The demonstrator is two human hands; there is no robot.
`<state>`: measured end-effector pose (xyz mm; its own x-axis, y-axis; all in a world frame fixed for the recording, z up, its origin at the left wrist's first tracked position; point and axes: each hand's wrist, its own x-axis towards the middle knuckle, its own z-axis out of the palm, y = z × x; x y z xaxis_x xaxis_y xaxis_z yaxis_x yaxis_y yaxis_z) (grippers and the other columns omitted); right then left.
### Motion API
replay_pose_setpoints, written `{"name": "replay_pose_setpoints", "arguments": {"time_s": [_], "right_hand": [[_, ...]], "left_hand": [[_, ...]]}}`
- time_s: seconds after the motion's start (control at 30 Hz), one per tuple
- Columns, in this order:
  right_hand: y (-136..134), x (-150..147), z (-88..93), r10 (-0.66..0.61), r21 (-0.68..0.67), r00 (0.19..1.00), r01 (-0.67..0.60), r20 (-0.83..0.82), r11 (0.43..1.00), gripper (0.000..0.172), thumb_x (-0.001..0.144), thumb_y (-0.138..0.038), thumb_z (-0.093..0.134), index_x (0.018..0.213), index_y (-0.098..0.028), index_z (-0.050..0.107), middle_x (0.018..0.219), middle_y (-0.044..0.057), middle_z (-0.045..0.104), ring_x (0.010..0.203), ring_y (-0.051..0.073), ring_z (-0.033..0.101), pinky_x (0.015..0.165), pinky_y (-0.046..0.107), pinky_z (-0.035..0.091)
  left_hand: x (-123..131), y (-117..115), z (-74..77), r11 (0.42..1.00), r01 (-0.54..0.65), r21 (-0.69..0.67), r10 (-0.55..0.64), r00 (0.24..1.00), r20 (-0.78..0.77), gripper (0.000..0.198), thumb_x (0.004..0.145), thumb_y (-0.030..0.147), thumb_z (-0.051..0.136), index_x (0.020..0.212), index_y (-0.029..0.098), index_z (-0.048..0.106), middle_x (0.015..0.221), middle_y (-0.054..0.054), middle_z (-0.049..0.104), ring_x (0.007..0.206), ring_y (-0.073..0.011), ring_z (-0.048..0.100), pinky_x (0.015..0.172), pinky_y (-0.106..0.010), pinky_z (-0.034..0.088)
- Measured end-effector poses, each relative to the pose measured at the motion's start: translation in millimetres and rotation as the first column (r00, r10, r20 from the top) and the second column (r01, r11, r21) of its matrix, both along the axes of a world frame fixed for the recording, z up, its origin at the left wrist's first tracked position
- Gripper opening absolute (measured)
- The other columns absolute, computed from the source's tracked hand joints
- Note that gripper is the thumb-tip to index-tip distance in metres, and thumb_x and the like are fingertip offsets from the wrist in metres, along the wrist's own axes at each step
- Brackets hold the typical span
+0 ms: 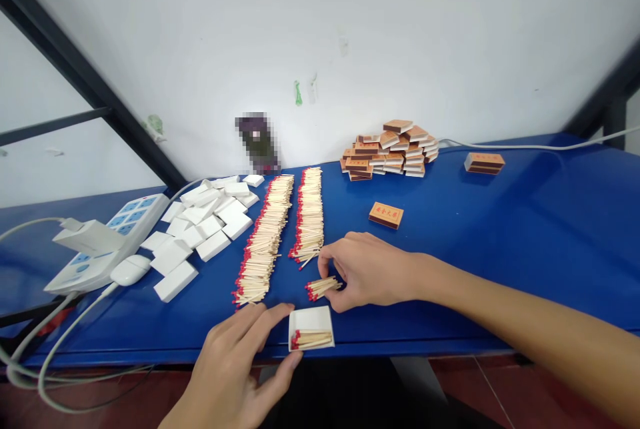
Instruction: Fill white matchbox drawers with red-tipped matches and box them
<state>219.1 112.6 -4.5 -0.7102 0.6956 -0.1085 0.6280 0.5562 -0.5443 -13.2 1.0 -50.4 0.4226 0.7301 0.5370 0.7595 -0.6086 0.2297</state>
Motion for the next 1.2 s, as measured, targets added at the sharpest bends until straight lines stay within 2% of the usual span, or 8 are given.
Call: {"name": "replay_pose_setpoints", "arguments": {"time_s": [0.2,0.4,0.5,0.6,0.8,1.1,1.2], "right_hand": [[0.1,0.5,1.7,-0.007,-0.013,1.0,0.008,0.014,1.0,0.016,0.073,-0.031,0.076,0.081,-0.021,0.065,0.058,-0.007,0.057,0.056,0.012,0.052,0.066,0.028,0.036],[-0.4,2.0,1.7,0.015,0.053,1.0,-0.015,0.005,0.998,0.019,0.076,-0.034,0.074,0.088,-0.021,0.066,0.062,-0.005,0.06,0.059,0.014,0.054,0.064,0.028,0.036],[-0.8,2.6,2.6,0.03,0.024,1.0,-0.03,0.002,0.999,0.019,0.078,-0.035,0.073,0.092,-0.022,0.069,0.063,-0.005,0.062,0.06,0.014,0.055,0.067,0.028,0.038],[-0.8,2.2,3.3,0.029,-0.003,1.0,-0.029,0.008,1.0,0.013,0.079,-0.033,0.073,0.085,-0.022,0.069,0.063,-0.006,0.061,0.06,0.012,0.054,0.068,0.027,0.037],[-0.5,1.4,3.5,0.014,-0.074,1.0,-0.015,-0.021,0.997,0.012,0.077,-0.029,0.074,0.083,-0.021,0.068,0.059,-0.009,0.056,0.054,0.008,0.051,0.059,0.024,0.034],[0.3,2.7,-0.2,0.032,-0.062,0.999,-0.035,-0.04,0.997,0.01,0.076,-0.026,0.072,0.082,-0.021,0.066,0.06,-0.009,0.056,0.055,0.008,0.052,0.061,0.024,0.036],[0.2,3.1,-0.4,0.045,-0.032,0.998,-0.046,-0.036,0.998,0.014,0.076,-0.027,0.072,0.086,-0.02,0.064,0.061,-0.008,0.057,0.056,0.009,0.051,0.063,0.024,0.037]], "left_hand": [[-0.7,0.7,1.4,1.0,-0.001,-0.008,0.001,1.0,0.006,0.025,0.098,0.03,0.056,0.12,0.02,0.058,0.088,-0.006,0.069,0.073,-0.0241,0.069,0.062,-0.035,0.059],[-1.1,-0.2,-0.4,1.0,0.002,-0.019,-0.002,1.0,0.005,0.027,0.097,0.03,0.057,0.122,0.02,0.057,0.09,-0.006,0.069,0.074,-0.0258,0.069,0.061,-0.039,0.059],[-0.7,-0.1,-0.2,1.0,0.001,-0.021,-0.001,1.0,0.006,0.026,0.097,0.031,0.056,0.121,0.02,0.057,0.09,-0.006,0.069,0.074,-0.0259,0.069,0.061,-0.038,0.059],[-0.6,0.0,0.3,1.0,0.006,-0.019,-0.005,1.0,0.017,0.026,0.097,0.031,0.057,0.121,0.02,0.058,0.09,-0.006,0.069,0.075,-0.0253,0.069,0.061,-0.037,0.059],[-0.9,-0.5,-0.7,1.0,0.011,-0.028,-0.01,1.0,0.023,0.025,0.098,0.031,0.057,0.12,0.02,0.058,0.09,-0.006,0.069,0.074,-0.0254,0.069,0.061,-0.038,0.059],[-1.5,1.0,-1.9,1.0,0.011,-0.029,-0.01,1.0,0.021,0.025,0.098,0.031,0.057,0.12,0.02,0.058,0.09,-0.006,0.07,0.075,-0.0251,0.069,0.062,-0.037,0.058],[-1.8,0.4,-2.5,1.0,0.01,-0.024,-0.009,1.0,0.024,0.025,0.098,0.032,0.057,0.12,0.02,0.058,0.092,-0.006,0.07,0.076,-0.0256,0.07,0.063,-0.038,0.059]]}}
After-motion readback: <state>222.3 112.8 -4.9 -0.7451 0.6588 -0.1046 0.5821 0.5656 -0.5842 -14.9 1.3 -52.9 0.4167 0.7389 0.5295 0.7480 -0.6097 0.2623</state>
